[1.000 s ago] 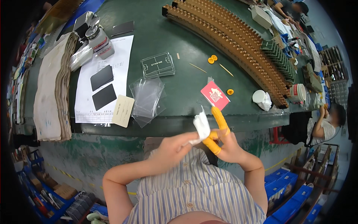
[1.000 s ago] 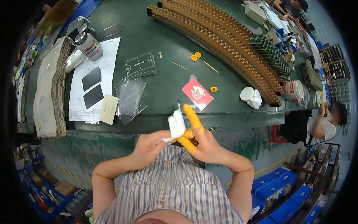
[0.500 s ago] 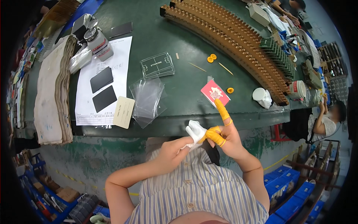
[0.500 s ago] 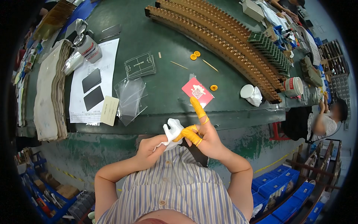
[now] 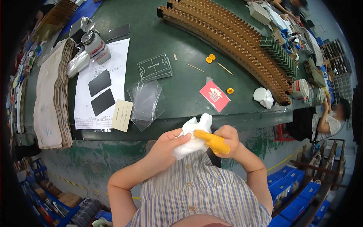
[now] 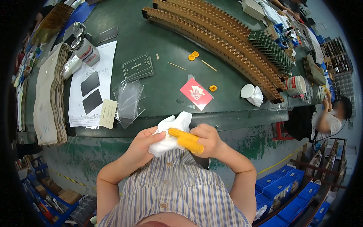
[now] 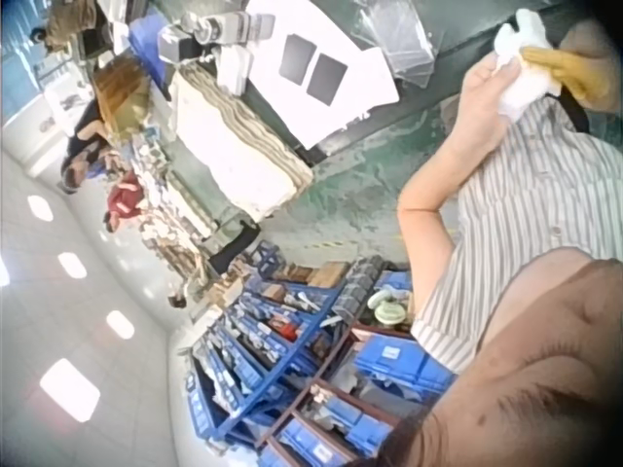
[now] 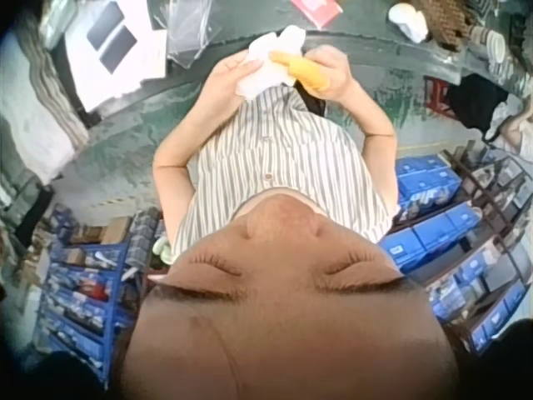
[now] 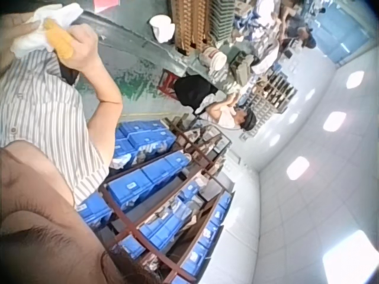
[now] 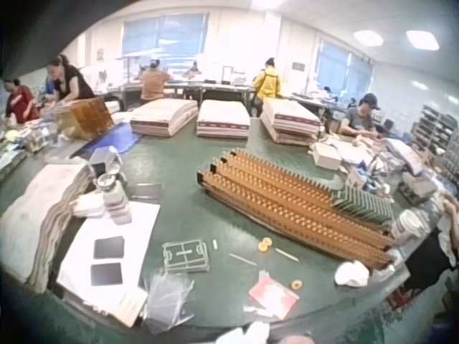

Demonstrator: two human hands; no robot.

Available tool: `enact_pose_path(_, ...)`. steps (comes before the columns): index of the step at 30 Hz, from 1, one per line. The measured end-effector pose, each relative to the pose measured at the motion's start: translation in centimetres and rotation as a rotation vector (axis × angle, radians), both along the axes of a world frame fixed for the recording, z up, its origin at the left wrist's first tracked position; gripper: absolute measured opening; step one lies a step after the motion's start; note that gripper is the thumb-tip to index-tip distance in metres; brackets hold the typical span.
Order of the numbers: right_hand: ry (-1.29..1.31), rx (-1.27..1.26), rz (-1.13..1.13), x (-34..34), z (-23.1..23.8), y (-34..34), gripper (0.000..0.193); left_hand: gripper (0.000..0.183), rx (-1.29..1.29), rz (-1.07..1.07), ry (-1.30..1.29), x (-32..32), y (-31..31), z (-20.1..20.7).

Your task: The person wipes the surface of small rectangular cards with a white cloth. They handle the cards one by one, turning them over to clean both sides, and place them into a pile on the table.

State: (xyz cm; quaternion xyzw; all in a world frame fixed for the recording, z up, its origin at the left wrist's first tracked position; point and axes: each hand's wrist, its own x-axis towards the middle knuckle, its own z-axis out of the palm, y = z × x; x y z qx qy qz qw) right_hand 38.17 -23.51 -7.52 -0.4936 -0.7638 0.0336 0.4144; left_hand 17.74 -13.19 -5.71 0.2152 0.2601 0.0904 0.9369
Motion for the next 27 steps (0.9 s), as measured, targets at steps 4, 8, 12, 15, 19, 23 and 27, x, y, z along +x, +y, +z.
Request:
enact_pose_path(4,-0.217,0.208,0.039,2.0,1.3,0.0,0.03,0.035,-0.036,-0.067,0.004,-0.7,0.8,1.0)
enact_pose_path(8,-0.411,0.267,0.041,2.5,2.3,0.2,0.022,0.035,-0.026,-0.073,0.024,-0.4,0.8,0.9)
enact_pose_path(12,-0.407,0.175,0.064,1.8,1.7,0.5,0.029,0.035,-0.091,-0.134,-0.001,0.5,0.5,1.0)
enact_pose_path(15,-0.43,0.186,0.056,2.8,2.0,-0.4,0.031,0.035,-0.078,-0.123,0.028,0.0,0.9,1.2)
enact_pose_path(19,0.12,-0.111,-0.096,1.4,1.8,-1.4,0.046,0.036,-0.027,-0.045,0.032,-0.6,1.4,2.2)
enact_pose_path(23,0.909,-0.524,-0.039,0.8,2.7,-1.3,0.064,0.036,0.164,0.064,0.072,-0.3,0.8,2.0)
enact_pose_path(27,1.217,-0.679,0.135,1.3,1.8,-1.5,0.063,0.035,0.521,0.122,0.2,0.0,0.0,1.5)
